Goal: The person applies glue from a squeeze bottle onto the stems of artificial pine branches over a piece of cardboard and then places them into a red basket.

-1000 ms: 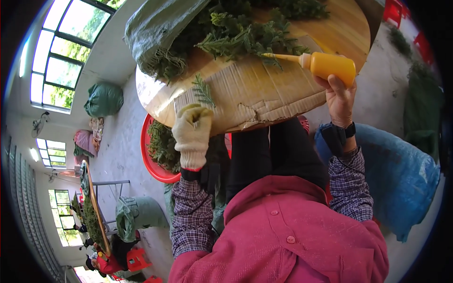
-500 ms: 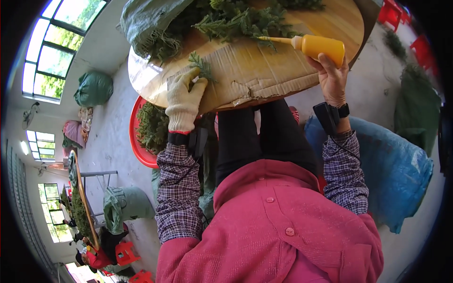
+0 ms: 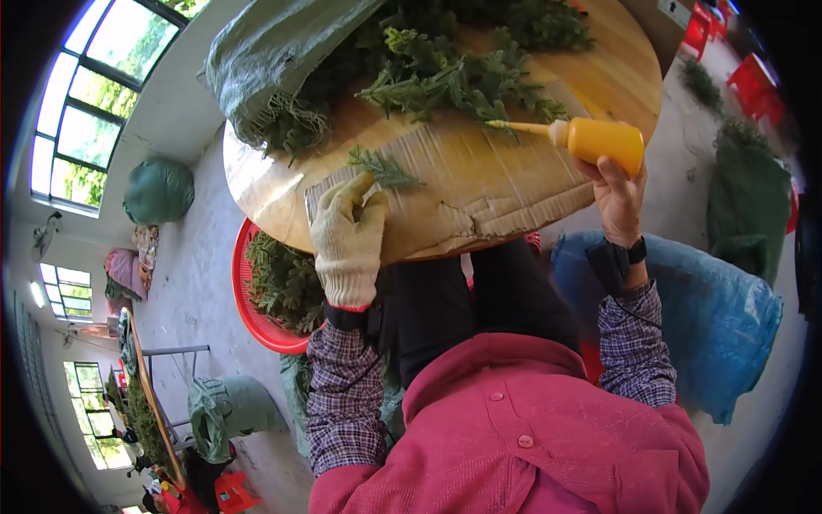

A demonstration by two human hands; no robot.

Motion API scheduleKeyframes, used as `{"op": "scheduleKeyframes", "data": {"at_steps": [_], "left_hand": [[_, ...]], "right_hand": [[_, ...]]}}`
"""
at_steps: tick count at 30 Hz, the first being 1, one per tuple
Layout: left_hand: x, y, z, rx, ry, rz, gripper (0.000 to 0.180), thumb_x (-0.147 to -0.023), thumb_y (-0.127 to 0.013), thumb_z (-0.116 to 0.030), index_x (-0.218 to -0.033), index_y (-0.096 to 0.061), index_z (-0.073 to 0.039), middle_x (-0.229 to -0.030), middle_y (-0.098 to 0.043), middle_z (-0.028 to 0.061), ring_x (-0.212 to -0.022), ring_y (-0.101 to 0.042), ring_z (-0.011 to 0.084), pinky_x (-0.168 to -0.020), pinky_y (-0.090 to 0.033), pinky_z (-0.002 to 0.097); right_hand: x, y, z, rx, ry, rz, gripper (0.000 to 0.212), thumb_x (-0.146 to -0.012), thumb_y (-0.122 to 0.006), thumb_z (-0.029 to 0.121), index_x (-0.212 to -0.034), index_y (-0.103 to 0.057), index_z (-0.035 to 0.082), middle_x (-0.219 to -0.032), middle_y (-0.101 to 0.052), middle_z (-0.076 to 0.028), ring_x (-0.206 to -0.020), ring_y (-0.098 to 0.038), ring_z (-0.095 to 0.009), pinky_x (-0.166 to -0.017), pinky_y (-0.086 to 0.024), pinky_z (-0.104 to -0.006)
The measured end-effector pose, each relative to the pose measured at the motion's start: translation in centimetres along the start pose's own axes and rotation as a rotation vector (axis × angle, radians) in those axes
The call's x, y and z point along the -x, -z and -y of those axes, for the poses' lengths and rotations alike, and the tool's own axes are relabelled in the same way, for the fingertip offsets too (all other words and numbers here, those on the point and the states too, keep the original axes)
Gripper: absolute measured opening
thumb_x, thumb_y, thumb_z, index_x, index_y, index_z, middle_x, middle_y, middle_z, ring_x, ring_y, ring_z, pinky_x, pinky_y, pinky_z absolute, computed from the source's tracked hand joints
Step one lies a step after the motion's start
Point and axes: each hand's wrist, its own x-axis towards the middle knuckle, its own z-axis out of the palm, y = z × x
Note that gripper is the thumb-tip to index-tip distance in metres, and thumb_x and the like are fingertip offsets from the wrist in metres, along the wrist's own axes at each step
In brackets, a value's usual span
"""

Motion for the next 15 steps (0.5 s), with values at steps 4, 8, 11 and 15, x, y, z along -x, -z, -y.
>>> {"op": "scheduleKeyframes", "data": {"at_steps": [4, 8, 11, 15], "left_hand": [[0.0, 0.7, -0.4, -0.086, -0.013, -0.018, 0.040, -0.085, -0.078, -0.015, -0.123, -0.070, -0.002, -0.119, -0.069, 0.0168, -0.110, -0.066, 0.0319, -0.096, -0.052, 0.0398], [-0.8, 0.9, 0.1, -0.439, -0.393, -0.079, 0.046, -0.082, -0.079, -0.015, -0.124, -0.068, -0.003, -0.126, -0.066, 0.0183, -0.117, -0.062, 0.0365, -0.101, -0.050, 0.0446], [-1.0, 0.6, -0.5, -0.404, -0.357, 0.051, 0.050, -0.080, -0.079, -0.017, -0.126, -0.066, -0.004, -0.132, -0.064, 0.0191, -0.123, -0.058, 0.0386, -0.103, -0.048, 0.0474], [-1.4, 0.2, 0.3, -0.326, -0.285, 0.115, 0.051, -0.082, -0.079, -0.019, -0.128, -0.065, -0.004, -0.134, -0.064, 0.0185, -0.123, -0.059, 0.0383, -0.102, -0.049, 0.0469]], "right_hand": [[0.3, 0.2, 0.1, 0.055, -0.032, -0.015, 0.058, -0.097, -0.071, 0.013, -0.147, -0.044, 0.001, -0.137, -0.059, -0.015, -0.125, -0.063, -0.031, -0.100, -0.060, -0.0451], [0.8, -1.8, 1.0, -0.023, -0.076, -0.048, 0.063, -0.093, -0.077, 0.017, -0.145, -0.044, 0.002, -0.130, -0.061, -0.015, -0.122, -0.064, -0.030, -0.097, -0.061, -0.0438], [1.2, -4.5, 1.8, -0.009, -0.088, 0.010, 0.070, -0.090, -0.081, 0.025, -0.144, -0.044, 0.002, -0.132, -0.060, -0.018, -0.123, -0.064, -0.032, -0.099, -0.059, -0.0458], [0.5, -6.7, 1.3, 0.203, 0.064, 0.190, 0.072, -0.084, -0.087, 0.023, -0.139, -0.045, 0.001, -0.134, -0.060, -0.021, -0.125, -0.063, -0.033, -0.100, -0.057, -0.0483]]}}
